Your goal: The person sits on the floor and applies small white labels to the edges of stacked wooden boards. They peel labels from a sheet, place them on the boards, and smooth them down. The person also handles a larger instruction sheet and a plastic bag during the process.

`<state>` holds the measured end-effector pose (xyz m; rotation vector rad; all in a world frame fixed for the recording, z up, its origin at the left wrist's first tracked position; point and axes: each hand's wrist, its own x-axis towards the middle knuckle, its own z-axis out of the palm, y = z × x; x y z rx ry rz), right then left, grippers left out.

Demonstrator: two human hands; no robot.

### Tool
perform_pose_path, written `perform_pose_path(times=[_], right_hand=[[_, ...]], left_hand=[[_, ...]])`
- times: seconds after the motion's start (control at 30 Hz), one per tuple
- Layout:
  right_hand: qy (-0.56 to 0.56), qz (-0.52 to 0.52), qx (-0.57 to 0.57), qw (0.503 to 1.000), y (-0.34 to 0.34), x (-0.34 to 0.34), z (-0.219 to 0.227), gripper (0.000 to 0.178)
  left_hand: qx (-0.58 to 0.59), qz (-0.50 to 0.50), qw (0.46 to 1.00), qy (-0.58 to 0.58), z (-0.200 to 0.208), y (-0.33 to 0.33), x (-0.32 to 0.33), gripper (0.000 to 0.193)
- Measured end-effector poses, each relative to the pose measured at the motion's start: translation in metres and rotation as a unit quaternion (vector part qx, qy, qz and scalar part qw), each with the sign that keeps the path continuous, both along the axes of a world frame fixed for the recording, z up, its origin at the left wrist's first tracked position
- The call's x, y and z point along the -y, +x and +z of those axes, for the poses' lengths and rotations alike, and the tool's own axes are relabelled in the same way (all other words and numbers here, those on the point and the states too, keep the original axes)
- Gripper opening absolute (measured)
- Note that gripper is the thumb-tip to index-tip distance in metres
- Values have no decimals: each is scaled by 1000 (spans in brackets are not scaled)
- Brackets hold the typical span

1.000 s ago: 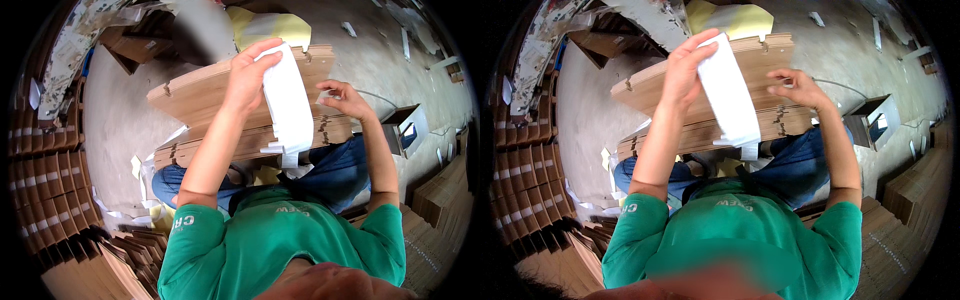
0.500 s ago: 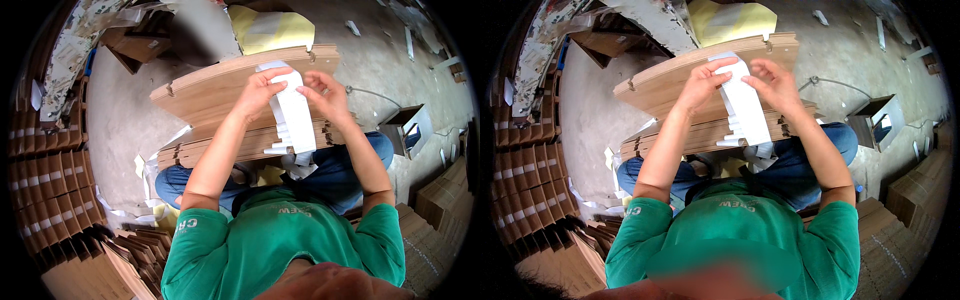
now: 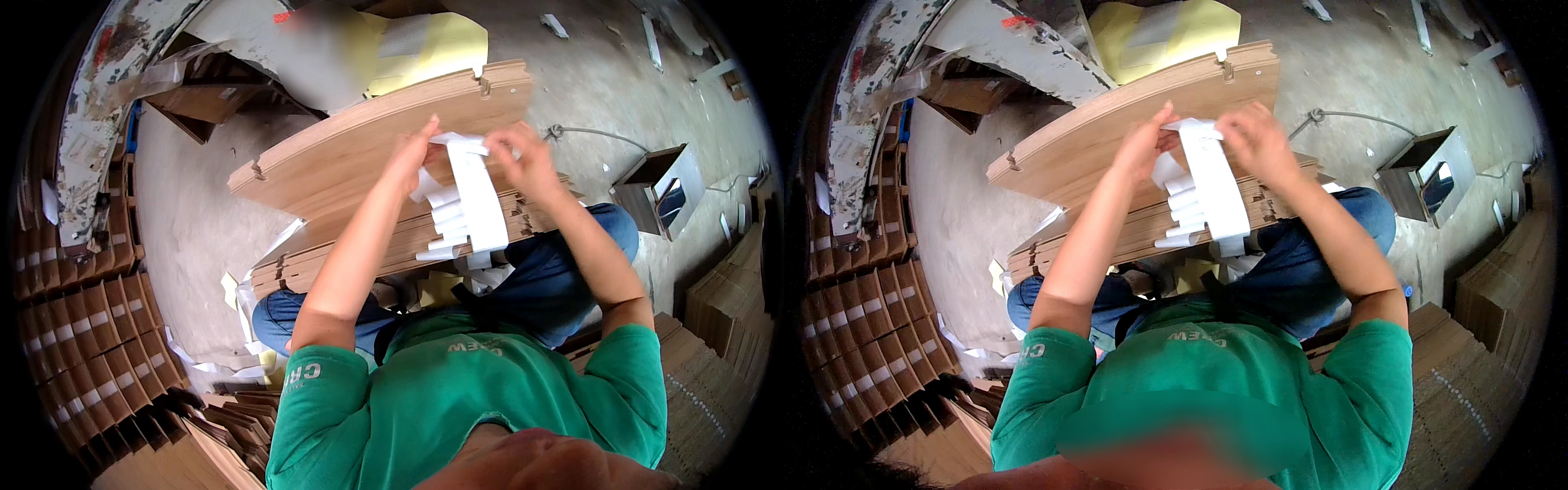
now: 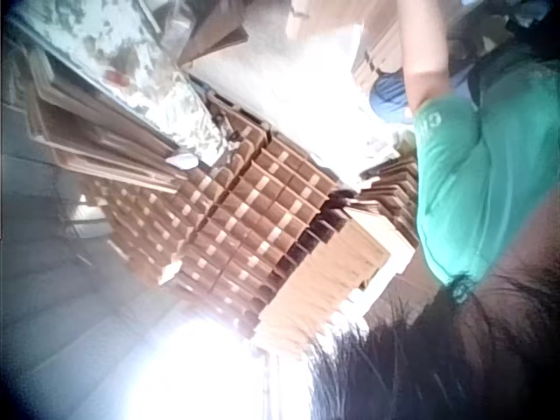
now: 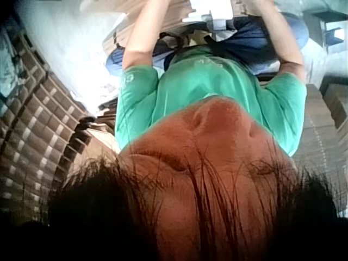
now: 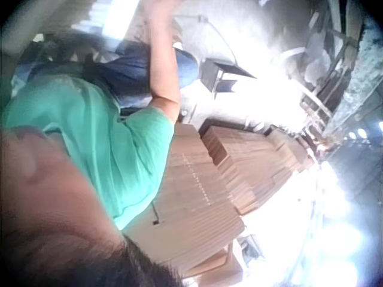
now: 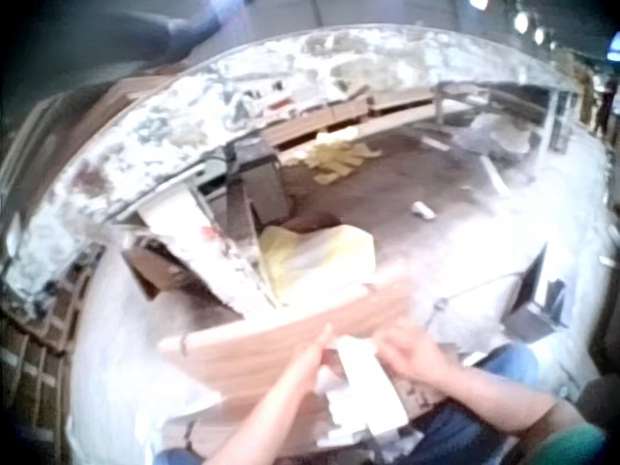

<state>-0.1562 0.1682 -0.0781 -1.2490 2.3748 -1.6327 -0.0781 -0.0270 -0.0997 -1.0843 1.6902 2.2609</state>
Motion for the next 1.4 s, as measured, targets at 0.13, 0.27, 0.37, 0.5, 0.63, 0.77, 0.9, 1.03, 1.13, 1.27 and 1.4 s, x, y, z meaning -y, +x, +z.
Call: perform_pose_path(times=[0.13,0.27,0.37,0.5,0.63,0.77,0.9,1.03,1.13,1.27,1.4], right_hand=[[139,-53,139,979,-82,-15,-46,9],[132,-63,109,983,-129,-19,-87,9],[97,-104,117,983,-148,-20,-110,10],[103,-151,57,982,-138,-5,-97,12],[165,-196,-19,966,-133,-3,-90,18],[260,-259,-81,927,-141,-11,-83,26],[51,-240,94,965,-170,-37,-107,25],[2,-214,260,942,-150,-10,-84,29],[22,-257,294,920,-146,-2,-79,26],[1,-287,357,889,-144,-5,-80,20],[-40,-259,356,897,-138,-13,-78,11]], left_hand=[[62,-110,958,-259,-32,-25,2,27],[-25,-284,867,-409,-61,-70,-24,51],[-9,-368,817,-444,-18,-94,-58,66],[-3,-350,848,-399,-40,-118,-55,69],[-16,-337,860,-384,-49,-121,-48,67],[-11,-278,893,-353,-41,-105,-37,61],[-100,-199,926,-304,-22,-69,-35,53],[-142,-84,980,-111,25,-22,-29,44],[-194,-13,980,-33,54,7,-27,39],[-249,23,968,-7,81,35,-23,36],[-291,37,956,-1,109,51,-24,31]])
